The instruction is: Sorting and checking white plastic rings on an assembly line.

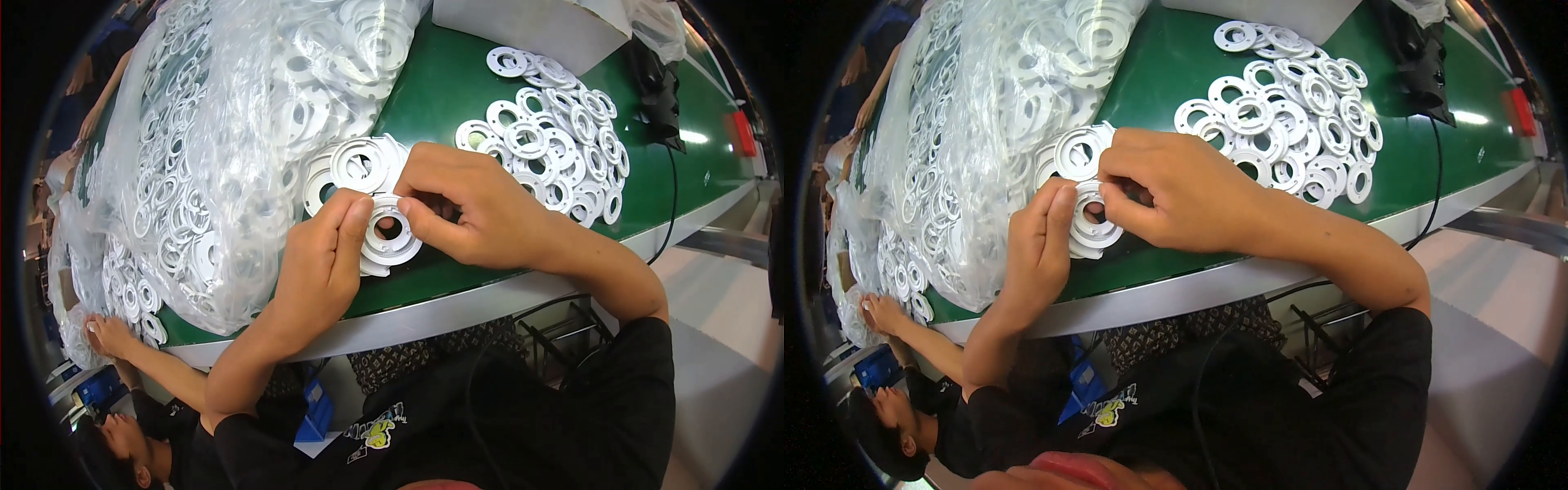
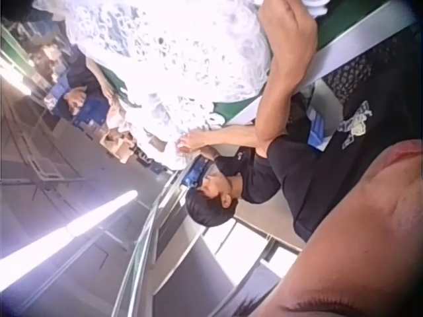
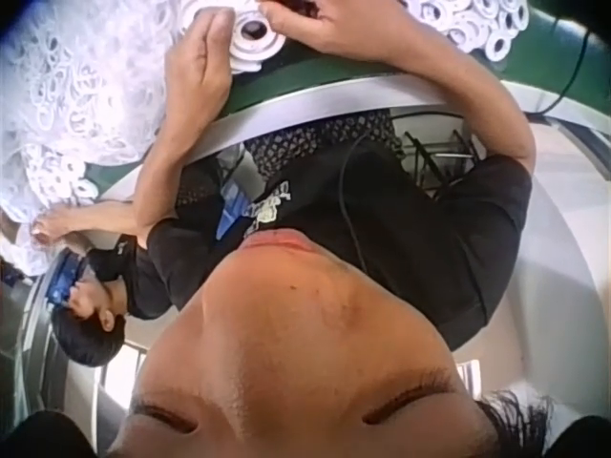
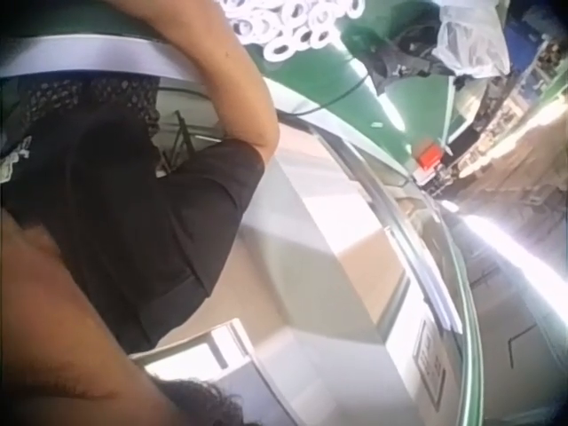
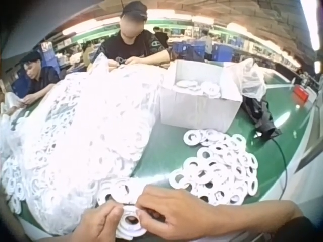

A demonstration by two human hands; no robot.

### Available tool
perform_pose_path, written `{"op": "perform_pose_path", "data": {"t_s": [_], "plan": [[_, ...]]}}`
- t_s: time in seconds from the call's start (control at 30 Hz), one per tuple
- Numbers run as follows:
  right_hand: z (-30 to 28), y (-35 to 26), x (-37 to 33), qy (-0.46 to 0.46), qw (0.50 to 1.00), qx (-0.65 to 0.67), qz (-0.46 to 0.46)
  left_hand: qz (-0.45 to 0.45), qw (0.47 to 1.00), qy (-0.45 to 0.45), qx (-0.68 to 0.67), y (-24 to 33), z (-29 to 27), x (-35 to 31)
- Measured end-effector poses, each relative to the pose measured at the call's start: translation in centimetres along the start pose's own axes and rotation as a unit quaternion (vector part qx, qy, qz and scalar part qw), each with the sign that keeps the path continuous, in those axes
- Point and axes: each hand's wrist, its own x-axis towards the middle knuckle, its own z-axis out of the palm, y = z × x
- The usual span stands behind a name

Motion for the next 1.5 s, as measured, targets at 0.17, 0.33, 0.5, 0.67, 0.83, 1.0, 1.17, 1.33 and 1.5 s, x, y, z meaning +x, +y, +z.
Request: {"op": "perform_pose_path", "data": {"t_s": [0.17, 0.33, 0.5, 0.67, 0.83, 1.0, 1.17, 1.33, 1.5], "plan": [[-0.1, -0.4, 0.0, -0.016, 0.999, 0.009, 0.03, -0.006, 1.0, 0.01, -0.01, -0.1, 0.1, 0.0], [-0.1, -0.9, 0.3, -0.008, 0.996, 0.049, 0.069, -0.025, 0.999, -0.017, -0.041, 0.1, -0.2, 0.2], [0.3, -0.8, 0.2, 0.144, 0.97, 0.147, 0.132, -0.041, 0.948, 0.02, -0.314, 0.1, 0.0, 0.9], [-0.3, -1.2, 0.1, 0.028, 0.983, 0.137, 0.119, -0.044, 0.923, 0.115, -0.365, 0.5, 0.0, 1.1], [0.0, -1.5, 0.1, 0.045, 0.993, 0.075, 0.08, -0.028, 0.948, 0.037, -0.316, 0.2, -0.3, 0.6], [0.1, -1.1, 0.0, 0.03, 0.989, 0.109, 0.092, -0.03, 0.973, -0.01, -0.228, 0.4, 0.0, 0.1], [-0.3, -1.6, 0.1, 0.008, 0.986, 0.108, 0.129, -0.026, 0.977, -0.001, -0.213, 0.4, 0.4, 0.1], [-0.5, -1.4, 0.2, -0.038, 0.988, 0.08, 0.123, -0.019, 0.985, -0.018, -0.169, 0.0, 0.4, 0.0], [-0.2, -1.4, 0.2, -0.004, 0.981, 0.128, 0.143, -0.066, 0.953, 0.009, -0.295, 0.2, 0.5, 0.4]]}}
